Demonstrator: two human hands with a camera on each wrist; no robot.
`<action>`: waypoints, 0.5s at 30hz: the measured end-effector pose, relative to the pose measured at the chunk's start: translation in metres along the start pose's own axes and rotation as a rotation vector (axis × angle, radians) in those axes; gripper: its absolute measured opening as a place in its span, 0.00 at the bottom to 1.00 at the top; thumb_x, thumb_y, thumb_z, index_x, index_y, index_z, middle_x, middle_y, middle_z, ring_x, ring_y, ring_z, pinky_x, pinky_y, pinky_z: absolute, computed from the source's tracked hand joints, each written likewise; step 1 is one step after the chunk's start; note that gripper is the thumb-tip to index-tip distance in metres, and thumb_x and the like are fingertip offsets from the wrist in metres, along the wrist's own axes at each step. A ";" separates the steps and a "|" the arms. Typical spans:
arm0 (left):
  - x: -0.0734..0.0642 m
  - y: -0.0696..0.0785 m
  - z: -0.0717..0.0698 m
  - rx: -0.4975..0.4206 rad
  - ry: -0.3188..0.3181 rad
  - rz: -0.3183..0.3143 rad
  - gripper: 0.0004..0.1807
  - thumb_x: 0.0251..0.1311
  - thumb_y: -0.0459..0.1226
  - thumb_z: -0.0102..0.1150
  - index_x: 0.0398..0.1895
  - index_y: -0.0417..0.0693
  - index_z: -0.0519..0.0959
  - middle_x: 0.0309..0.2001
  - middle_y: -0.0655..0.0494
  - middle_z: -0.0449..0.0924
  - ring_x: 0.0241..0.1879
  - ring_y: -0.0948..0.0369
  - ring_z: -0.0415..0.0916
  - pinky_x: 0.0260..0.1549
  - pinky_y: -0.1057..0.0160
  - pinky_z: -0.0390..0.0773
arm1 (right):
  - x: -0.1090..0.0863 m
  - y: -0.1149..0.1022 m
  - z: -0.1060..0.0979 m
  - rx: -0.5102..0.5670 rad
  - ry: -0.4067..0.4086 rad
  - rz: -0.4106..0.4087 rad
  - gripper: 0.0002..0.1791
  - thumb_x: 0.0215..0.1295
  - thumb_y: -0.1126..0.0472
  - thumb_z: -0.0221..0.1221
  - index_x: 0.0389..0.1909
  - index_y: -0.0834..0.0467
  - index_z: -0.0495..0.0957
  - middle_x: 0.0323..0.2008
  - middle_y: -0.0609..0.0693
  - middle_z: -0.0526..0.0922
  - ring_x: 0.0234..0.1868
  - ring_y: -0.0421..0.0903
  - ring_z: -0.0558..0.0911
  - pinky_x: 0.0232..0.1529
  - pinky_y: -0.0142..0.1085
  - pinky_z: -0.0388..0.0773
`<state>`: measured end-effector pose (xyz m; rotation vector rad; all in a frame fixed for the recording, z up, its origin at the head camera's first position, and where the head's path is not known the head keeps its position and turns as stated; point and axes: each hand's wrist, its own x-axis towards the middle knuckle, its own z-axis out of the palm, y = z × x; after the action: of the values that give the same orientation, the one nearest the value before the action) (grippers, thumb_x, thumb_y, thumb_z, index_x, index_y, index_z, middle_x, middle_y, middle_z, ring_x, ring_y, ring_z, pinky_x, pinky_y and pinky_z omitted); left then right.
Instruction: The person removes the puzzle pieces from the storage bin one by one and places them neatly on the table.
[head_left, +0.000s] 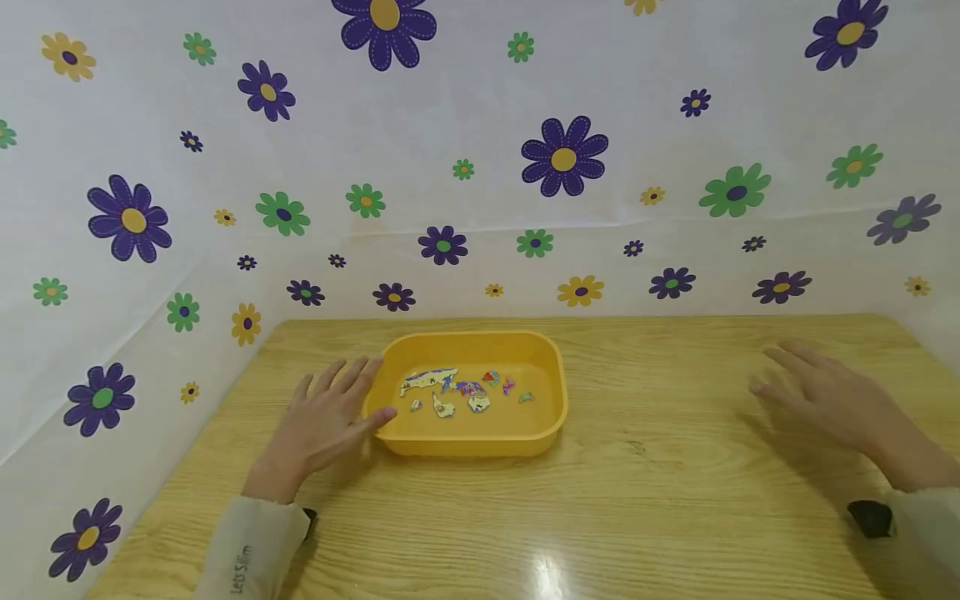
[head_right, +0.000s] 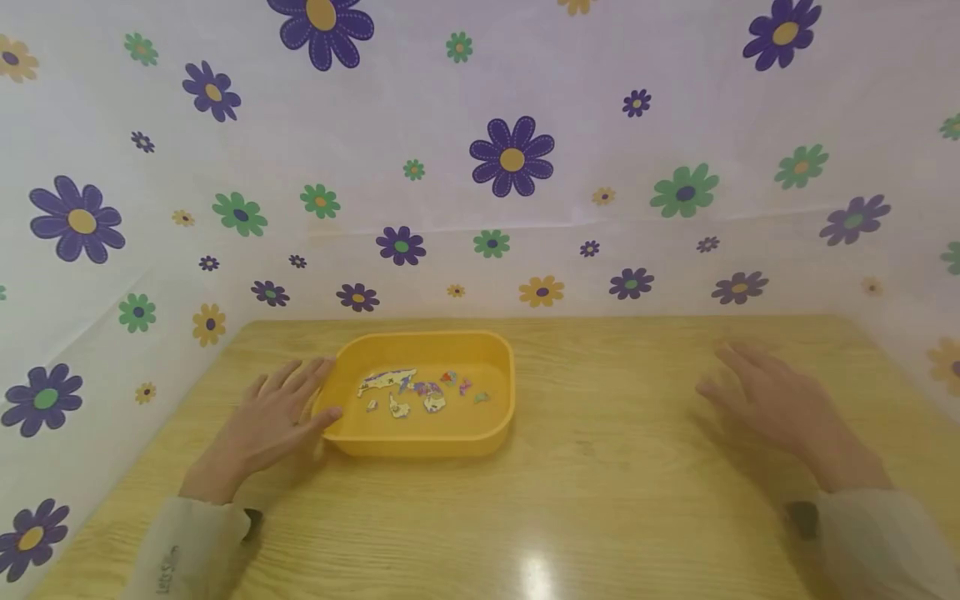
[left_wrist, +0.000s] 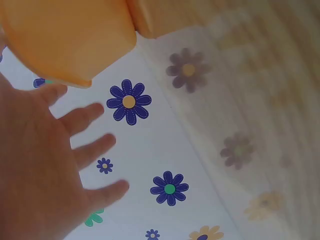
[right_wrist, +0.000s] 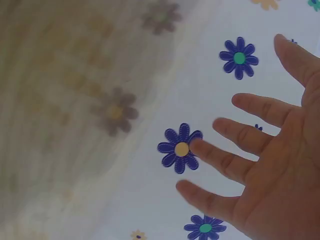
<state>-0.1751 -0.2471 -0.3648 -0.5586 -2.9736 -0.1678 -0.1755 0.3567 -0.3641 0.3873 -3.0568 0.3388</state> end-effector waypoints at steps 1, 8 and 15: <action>0.000 0.000 -0.001 -0.008 -0.006 0.011 0.46 0.71 0.65 0.42 0.81 0.47 0.54 0.77 0.42 0.58 0.74 0.36 0.53 0.67 0.26 0.50 | 0.002 -0.003 -0.002 0.003 0.016 -0.019 0.37 0.78 0.46 0.52 0.65 0.78 0.65 0.63 0.83 0.64 0.60 0.81 0.67 0.55 0.75 0.65; 0.004 0.000 -0.003 -0.030 -0.017 0.047 0.46 0.70 0.66 0.44 0.81 0.47 0.55 0.77 0.42 0.57 0.75 0.37 0.52 0.67 0.27 0.53 | 0.017 -0.028 -0.017 0.090 0.124 -0.075 0.28 0.74 0.51 0.59 0.55 0.75 0.76 0.45 0.73 0.83 0.39 0.64 0.85 0.36 0.60 0.81; 0.007 -0.001 -0.002 -0.050 -0.054 0.029 0.48 0.70 0.66 0.44 0.81 0.43 0.53 0.79 0.42 0.52 0.76 0.37 0.48 0.68 0.28 0.50 | 0.031 -0.050 -0.020 0.144 0.249 -0.172 0.19 0.69 0.57 0.65 0.49 0.70 0.81 0.33 0.51 0.85 0.31 0.49 0.82 0.29 0.43 0.77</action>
<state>-0.1816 -0.2459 -0.3621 -0.6212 -3.0193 -0.2288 -0.1925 0.3069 -0.3318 0.5631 -2.7425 0.5535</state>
